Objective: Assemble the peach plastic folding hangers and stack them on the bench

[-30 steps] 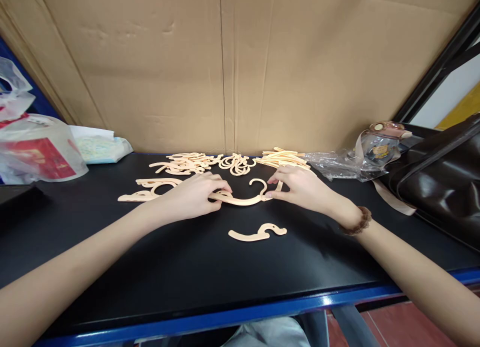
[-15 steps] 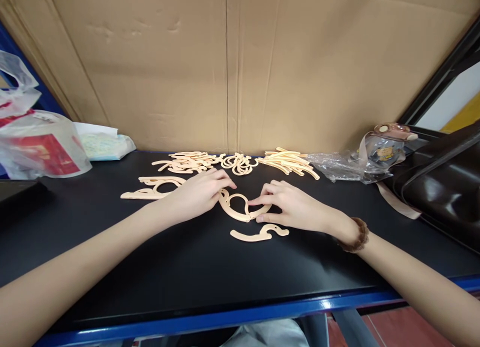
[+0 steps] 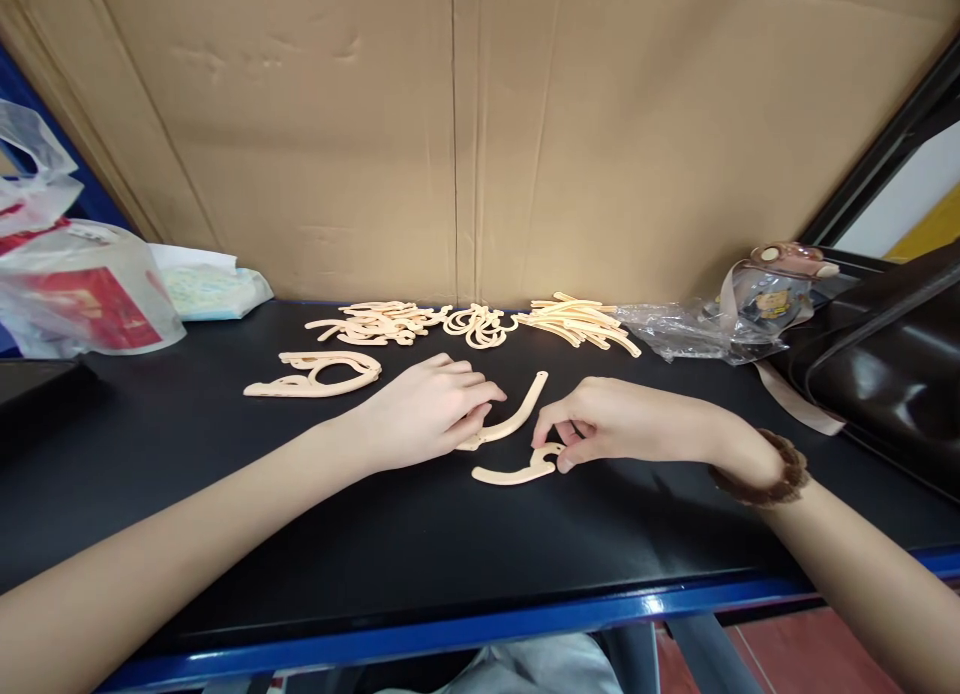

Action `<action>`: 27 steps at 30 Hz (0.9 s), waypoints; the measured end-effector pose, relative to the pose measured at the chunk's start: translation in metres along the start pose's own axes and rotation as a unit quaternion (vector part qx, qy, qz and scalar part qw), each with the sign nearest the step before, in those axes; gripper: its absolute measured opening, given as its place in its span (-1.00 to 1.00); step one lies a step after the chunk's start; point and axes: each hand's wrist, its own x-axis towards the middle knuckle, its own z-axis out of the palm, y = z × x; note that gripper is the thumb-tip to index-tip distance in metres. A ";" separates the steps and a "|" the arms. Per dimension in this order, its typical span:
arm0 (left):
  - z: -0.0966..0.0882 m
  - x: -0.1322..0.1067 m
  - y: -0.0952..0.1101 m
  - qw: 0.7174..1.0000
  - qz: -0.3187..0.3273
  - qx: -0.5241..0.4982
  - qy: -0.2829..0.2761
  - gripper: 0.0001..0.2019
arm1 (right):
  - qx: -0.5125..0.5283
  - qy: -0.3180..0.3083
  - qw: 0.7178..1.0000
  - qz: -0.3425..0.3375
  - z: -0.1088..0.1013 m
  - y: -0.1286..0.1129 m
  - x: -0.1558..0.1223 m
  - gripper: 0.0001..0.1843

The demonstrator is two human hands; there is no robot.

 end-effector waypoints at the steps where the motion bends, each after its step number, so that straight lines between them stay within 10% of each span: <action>1: -0.001 0.001 0.001 1.000 -0.008 0.018 0.003 -0.68 | -0.010 0.005 1.000 0.005 -0.001 0.002 -0.001 -0.85; 16: 0.008 0.000 0.025 0.990 -0.118 -0.066 -0.043 -0.69 | -0.162 0.187 0.963 0.105 -0.001 0.020 0.005 -0.66; 27: 0.004 0.003 0.036 0.982 -0.132 -0.134 -0.017 -0.65 | -0.102 0.120 0.981 0.112 0.010 0.011 0.006 -0.76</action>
